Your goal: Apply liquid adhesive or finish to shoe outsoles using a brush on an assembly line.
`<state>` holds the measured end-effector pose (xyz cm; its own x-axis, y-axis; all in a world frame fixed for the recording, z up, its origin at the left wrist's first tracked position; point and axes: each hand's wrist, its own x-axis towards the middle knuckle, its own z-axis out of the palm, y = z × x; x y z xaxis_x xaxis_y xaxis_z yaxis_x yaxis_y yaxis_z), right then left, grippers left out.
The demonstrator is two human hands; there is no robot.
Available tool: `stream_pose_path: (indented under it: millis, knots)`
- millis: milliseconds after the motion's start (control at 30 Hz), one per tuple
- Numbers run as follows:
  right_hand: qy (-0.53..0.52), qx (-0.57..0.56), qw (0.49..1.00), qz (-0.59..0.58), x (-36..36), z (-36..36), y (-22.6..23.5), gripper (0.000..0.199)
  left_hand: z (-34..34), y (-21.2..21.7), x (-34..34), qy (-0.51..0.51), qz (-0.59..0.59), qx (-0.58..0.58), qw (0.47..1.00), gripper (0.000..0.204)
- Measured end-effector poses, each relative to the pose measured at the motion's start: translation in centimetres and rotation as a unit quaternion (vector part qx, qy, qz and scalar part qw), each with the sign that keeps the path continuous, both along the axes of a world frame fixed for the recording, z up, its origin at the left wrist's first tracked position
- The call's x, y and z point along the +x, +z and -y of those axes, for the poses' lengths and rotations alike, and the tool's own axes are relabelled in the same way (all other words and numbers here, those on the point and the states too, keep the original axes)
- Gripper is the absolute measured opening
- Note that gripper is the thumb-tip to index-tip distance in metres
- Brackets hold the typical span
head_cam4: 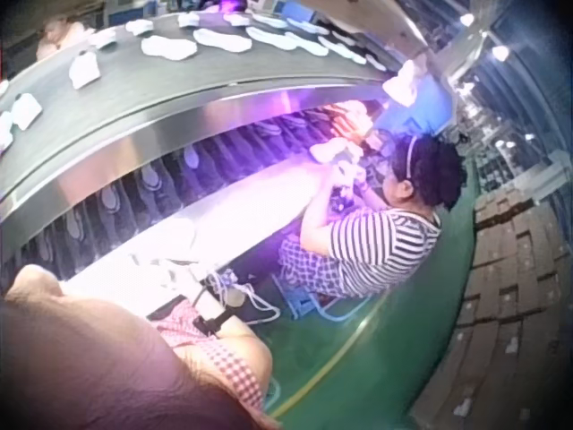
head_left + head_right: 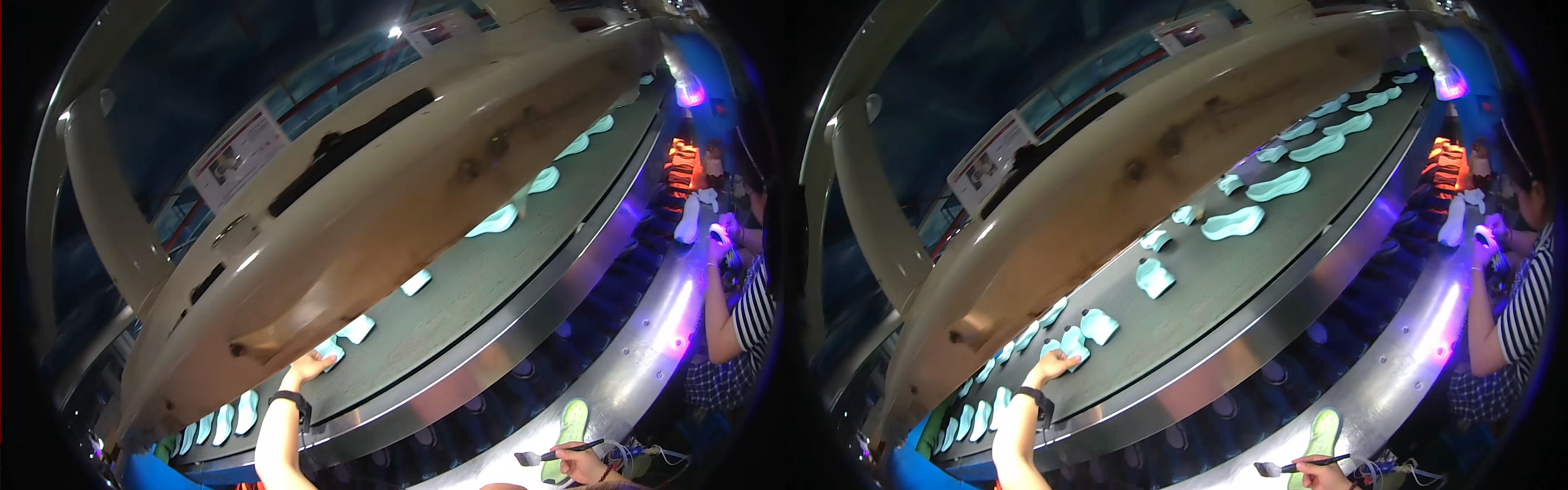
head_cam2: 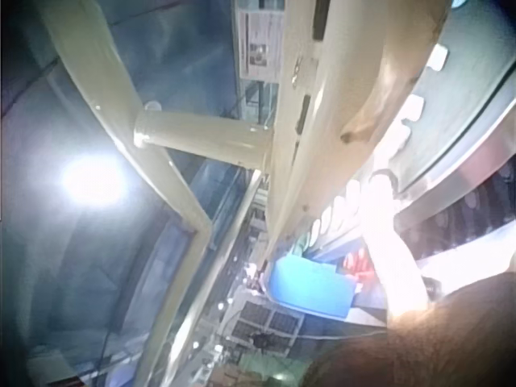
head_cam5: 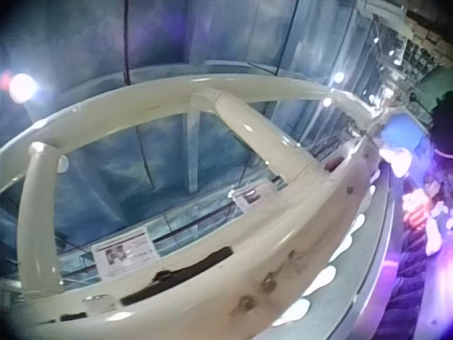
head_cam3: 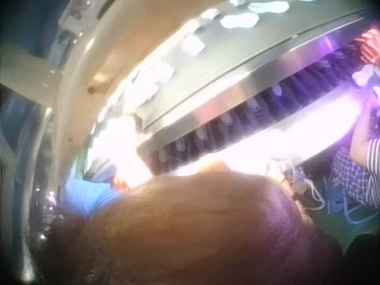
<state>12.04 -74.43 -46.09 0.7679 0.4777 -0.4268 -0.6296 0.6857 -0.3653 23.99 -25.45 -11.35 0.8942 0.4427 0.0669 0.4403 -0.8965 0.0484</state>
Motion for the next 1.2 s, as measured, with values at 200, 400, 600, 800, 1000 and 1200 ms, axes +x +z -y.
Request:
stream_pose_path:
  millis: [200,400,600,800,1000,1200]
  knots:
    - [0.039,0.016,0.999,-0.005,0.0,1.0,-0.2,0.018,9.9,0.8,2.1,-0.123,-0.004,-0.061,0.99,0.046]
    - [0.057,0.044,0.997,0.027,-0.5,2.2,-0.9,0.019,15.0,-0.3,3.6,-0.206,0.028,-0.145,0.967,0.037]
    - [0.03,0.0,0.998,0.062,-1.6,3.1,-1.3,0.02,15.2,-0.4,-4.5,-0.106,0.096,0.055,0.988,0.03]
    - [0.027,0.016,0.996,0.085,-2.8,3.4,-1.6,0.024,11.2,-5.1,-15.8,-0.217,0.424,-0.02,0.879,0.009]
    - [0.021,-0.009,0.994,0.104,-2.8,2.0,-1.4,0.028,11.2,-10.9,-8.2,-0.189,0.451,-0.399,0.775,0.03]
    - [-0.002,0.016,0.99,0.138,-2.7,1.7,-1.5,0.032,25.2,-18.3,-4.9,-0.244,0.294,-0.625,0.681,0.033]
